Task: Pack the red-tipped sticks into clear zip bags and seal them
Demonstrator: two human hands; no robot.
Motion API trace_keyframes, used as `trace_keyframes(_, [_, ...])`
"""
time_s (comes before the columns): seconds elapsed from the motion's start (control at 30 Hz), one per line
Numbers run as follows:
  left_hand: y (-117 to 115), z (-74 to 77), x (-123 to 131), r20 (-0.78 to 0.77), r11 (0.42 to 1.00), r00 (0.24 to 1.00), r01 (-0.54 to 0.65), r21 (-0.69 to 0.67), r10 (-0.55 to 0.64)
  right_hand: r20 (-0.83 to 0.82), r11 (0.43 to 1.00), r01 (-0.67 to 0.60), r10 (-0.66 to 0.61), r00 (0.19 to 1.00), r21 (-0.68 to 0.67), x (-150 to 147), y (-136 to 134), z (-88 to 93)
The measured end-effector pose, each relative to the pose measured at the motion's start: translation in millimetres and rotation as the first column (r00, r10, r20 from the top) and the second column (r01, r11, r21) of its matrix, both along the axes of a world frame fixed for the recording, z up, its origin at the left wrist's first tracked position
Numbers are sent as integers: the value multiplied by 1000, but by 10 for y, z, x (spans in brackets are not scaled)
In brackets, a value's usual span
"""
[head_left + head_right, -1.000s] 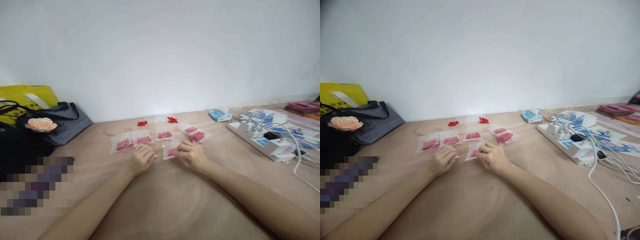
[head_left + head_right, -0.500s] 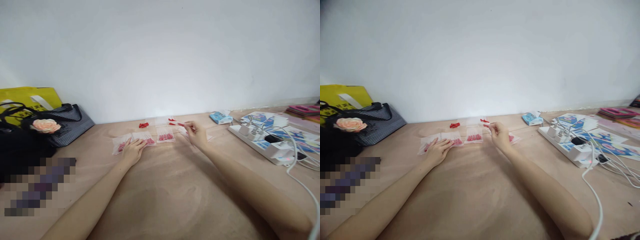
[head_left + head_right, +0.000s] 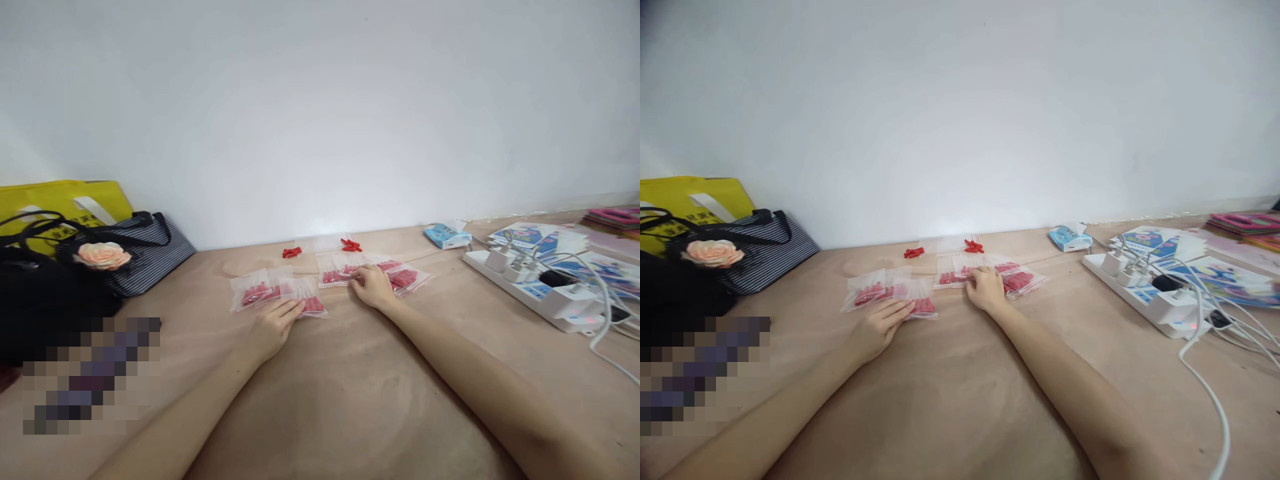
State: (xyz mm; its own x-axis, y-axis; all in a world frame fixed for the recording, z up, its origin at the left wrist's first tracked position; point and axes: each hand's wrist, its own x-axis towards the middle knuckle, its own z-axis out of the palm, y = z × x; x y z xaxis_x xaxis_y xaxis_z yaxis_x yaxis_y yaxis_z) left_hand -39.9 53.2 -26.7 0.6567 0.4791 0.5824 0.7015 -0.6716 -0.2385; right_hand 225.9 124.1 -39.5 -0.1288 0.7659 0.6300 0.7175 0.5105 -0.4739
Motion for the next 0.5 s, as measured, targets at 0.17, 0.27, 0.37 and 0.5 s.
trace_keyframes(0.17, [-221, 43, 148, 88, 985, 985, 157, -73, -150, 91, 940, -335, 330, 940, 61, -54, -418, 120])
trace_keyframes(0.27, [-210, 41, 226, 153, 976, 977, 171, -136, -150, 207, 862, -505, 486, 849, 48, -37, -636, 136])
trace_keyframes(0.37, [-169, 33, 296, 225, 951, 961, 214, -222, -164, 333, 878, -462, 402, 853, 126, -38, -739, 105])
trace_keyframes(0.5, [-163, 43, 353, 284, 913, 940, 275, -301, -190, 477, 843, -442, 265, 838, 307, -80, -745, 66])
